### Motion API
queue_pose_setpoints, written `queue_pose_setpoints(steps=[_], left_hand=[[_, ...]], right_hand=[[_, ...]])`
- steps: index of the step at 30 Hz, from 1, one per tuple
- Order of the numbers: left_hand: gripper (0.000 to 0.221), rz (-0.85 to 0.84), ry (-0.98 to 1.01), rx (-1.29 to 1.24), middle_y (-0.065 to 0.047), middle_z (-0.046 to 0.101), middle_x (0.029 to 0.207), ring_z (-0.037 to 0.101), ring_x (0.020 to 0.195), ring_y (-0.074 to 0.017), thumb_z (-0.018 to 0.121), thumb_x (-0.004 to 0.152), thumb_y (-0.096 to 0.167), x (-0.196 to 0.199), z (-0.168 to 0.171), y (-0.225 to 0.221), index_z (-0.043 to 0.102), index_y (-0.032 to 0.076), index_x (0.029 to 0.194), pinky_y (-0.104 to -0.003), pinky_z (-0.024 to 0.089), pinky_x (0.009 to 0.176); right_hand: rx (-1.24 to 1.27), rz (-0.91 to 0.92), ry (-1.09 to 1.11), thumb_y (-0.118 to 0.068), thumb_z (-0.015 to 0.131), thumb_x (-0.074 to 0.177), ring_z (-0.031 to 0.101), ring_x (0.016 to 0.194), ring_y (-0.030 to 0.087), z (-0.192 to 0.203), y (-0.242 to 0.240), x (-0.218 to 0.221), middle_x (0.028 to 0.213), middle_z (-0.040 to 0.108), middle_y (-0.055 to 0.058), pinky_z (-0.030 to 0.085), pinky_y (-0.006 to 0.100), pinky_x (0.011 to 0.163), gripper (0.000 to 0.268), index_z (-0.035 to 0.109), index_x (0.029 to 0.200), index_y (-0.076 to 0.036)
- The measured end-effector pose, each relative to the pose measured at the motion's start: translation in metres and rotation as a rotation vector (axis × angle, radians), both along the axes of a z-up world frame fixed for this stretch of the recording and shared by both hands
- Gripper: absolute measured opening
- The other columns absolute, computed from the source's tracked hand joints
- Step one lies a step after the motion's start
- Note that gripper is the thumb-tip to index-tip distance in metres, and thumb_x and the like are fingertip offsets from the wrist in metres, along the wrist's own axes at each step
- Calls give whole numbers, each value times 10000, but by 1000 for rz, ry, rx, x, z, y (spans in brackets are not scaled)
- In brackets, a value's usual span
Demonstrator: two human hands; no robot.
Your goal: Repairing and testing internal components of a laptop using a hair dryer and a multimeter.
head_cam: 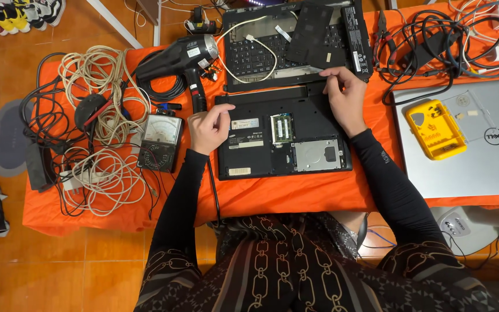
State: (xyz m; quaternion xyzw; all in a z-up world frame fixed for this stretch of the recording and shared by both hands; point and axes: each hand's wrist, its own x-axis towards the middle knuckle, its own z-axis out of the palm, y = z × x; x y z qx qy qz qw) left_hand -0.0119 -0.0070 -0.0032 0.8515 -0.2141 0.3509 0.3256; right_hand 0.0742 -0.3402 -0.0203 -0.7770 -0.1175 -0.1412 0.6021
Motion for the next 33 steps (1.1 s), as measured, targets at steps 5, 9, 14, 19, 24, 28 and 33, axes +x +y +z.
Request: queue_pose_setpoints(steps=[5, 9, 14, 19, 24, 28, 33], left_hand=[[166, 5, -10, -6, 23, 458, 487, 460, 398, -95, 640, 958, -4, 1, -3, 1, 764, 99, 999, -287, 331, 439], [162, 2, -2, -2, 23, 451, 484, 459, 398, -95, 641, 960, -3, 2, -3, 1, 762, 97, 1000, -288, 330, 439], [162, 3, 3, -2, 23, 449, 480, 457, 393, -96, 640, 957, -4, 2, -3, 0, 762, 97, 995, -288, 325, 436], [160, -1, 11, -13, 23, 451, 488, 465, 402, -96, 639, 967, -3, 2, -2, 0, 761, 95, 1003, -286, 334, 445], [163, 0, 18, -15, 26, 468, 492, 475, 404, -94, 639, 965, -2, 2, -4, 0, 761, 96, 1010, -280, 344, 445], [156, 23, 31, -52, 23, 539, 562, 509, 443, -88, 643, 982, 15, 2, -4, -2, 751, 106, 1047, -269, 365, 456], [152, 82, 101, -67, -5, 606, 712, 525, 606, -134, 679, 964, 57, -2, 5, -9, 744, 101, 1095, -298, 421, 573]], right_hand=[[-2, 13, -5, -26, 534, 1052, 549, 656, 5, 0, 0, 2, 720, 630, -13, 400, 197, 575, 215, 744, 1095, -4], [-11, 3, 8, -30, 531, 1049, 515, 632, 0, 2, 0, 1, 711, 628, -13, 381, 200, 555, 222, 747, 1093, -4], [-18, 4, 24, -32, 533, 1044, 496, 611, 0, 2, 0, 1, 704, 629, -13, 371, 203, 540, 223, 748, 1093, -4], [-28, 10, 4, -31, 536, 1047, 531, 628, 2, 0, 0, 2, 709, 635, -9, 390, 201, 550, 216, 746, 1092, -2], [-41, 8, 2, -31, 537, 1048, 520, 620, 5, 1, 0, 2, 704, 633, -4, 386, 204, 549, 217, 748, 1093, -4], [-49, -1, 11, -33, 537, 1043, 512, 606, 7, 3, 1, 0, 698, 636, -4, 380, 206, 539, 219, 749, 1091, -5], [-22, 10, 16, -32, 529, 1047, 524, 623, 4, 0, 0, 2, 710, 637, -8, 387, 202, 550, 223, 745, 1093, 0]])
